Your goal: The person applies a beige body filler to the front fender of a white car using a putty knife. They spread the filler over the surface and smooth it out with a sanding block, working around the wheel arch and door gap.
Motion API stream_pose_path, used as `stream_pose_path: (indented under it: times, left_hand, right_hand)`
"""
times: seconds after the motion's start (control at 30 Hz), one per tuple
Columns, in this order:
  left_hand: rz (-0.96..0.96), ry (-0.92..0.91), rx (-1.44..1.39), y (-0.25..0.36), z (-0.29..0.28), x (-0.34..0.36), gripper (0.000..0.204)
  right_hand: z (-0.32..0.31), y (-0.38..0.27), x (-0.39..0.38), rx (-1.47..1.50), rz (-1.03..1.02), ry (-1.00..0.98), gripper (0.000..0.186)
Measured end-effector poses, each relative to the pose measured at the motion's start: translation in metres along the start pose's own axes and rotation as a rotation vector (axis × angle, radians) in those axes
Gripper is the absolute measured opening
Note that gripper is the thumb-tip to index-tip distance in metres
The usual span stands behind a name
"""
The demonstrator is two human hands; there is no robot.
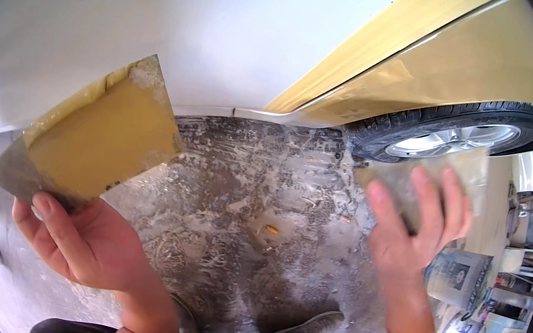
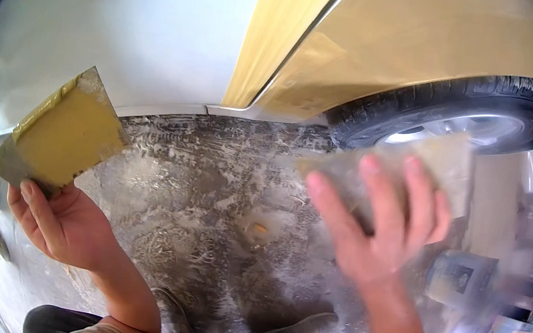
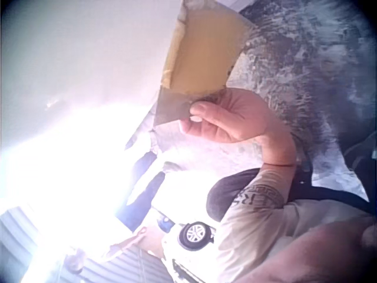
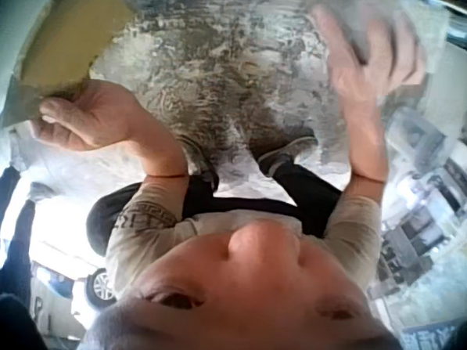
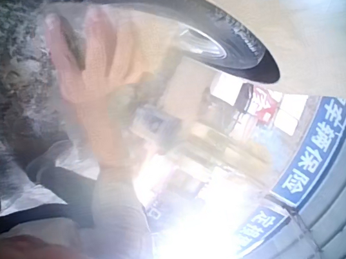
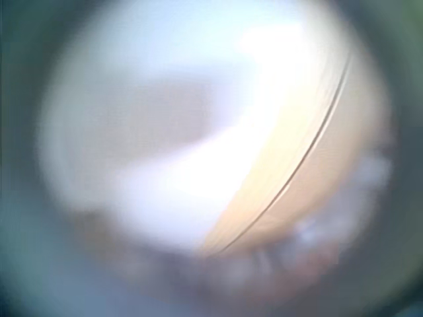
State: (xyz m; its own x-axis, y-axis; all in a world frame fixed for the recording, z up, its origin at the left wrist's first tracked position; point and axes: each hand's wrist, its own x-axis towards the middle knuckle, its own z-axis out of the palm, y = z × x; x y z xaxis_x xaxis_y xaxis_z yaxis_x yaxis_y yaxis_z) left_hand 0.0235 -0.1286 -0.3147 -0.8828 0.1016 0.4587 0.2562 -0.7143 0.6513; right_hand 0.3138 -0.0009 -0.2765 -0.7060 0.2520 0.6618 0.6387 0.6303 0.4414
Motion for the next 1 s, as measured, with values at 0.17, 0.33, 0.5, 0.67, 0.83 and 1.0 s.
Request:
stream_pose_path:
  times: [0.17,0.33,0.5,0.67,0.83,1.0]
  left_hand:
    - [-0.164,-0.099,-0.057,-0.004,-0.007,0.003,0.023]
    - [-0.21,-0.017,-0.094,-0.006,-0.012,0.015,0.022]
    - [-0.196,-0.003,-0.104,-0.005,-0.018,0.015,0.023]
    - [-0.224,-0.023,-0.112,-0.008,-0.029,0.017,0.025]
    - [-0.205,-0.017,-0.081,-0.006,-0.032,0.017,0.022]
    - [-0.17,-0.033,-0.022,-0.01,-0.036,0.016,0.023]
  right_hand:
    - [0.027,0.038,0.044,-0.197,-0.261,0.244,0.021]
    - [0.036,0.044,0.068,-0.169,-0.322,0.269,0.02]
    - [0.042,0.045,0.074,-0.201,-0.351,0.292,0.023]
    - [0.044,0.044,0.08,-0.207,-0.365,0.284,0.024]
    - [0.044,0.045,0.079,-0.21,-0.366,0.286,0.026]
    - [0.045,0.05,0.082,-0.208,-0.404,0.294,0.027]
